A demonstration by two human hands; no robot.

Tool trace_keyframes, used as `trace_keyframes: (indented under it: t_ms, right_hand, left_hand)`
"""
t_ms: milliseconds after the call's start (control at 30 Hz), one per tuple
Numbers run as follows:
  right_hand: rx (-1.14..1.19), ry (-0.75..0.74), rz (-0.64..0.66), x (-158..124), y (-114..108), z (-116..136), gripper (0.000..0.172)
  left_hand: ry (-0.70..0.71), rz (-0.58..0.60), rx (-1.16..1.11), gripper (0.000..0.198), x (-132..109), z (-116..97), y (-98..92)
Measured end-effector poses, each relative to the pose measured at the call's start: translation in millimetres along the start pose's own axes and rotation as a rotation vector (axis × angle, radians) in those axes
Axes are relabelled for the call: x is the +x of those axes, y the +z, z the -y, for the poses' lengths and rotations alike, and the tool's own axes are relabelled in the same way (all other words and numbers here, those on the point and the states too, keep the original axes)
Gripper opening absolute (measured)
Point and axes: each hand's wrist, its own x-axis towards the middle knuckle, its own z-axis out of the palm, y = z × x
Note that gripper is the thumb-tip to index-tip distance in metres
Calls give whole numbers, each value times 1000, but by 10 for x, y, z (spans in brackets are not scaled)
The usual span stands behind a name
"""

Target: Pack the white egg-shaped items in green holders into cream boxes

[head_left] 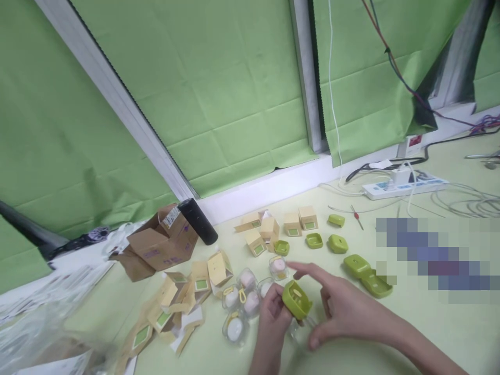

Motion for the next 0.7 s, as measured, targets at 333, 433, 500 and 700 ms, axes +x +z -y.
trace_keyframes:
  t_ms: [333, 433, 500, 700]
  right_hand:
    - [-121, -199, -68, -46, 17, 65, 39]
    - [-178, -228, -73, -64, 6, 86, 37]
    - [-170, -186, -118, -43, 20, 80, 38]
    - [24, 116, -186, 43, 142, -45, 43]
  left_hand:
    - [47, 53, 111, 29, -92, -200, 80]
    - [44, 47, 93, 29, -98, -221, 78]
    - [46, 22, 15, 25, -100, -207, 102]
    - [-73, -12, -365, 56, -95, -57, 276]
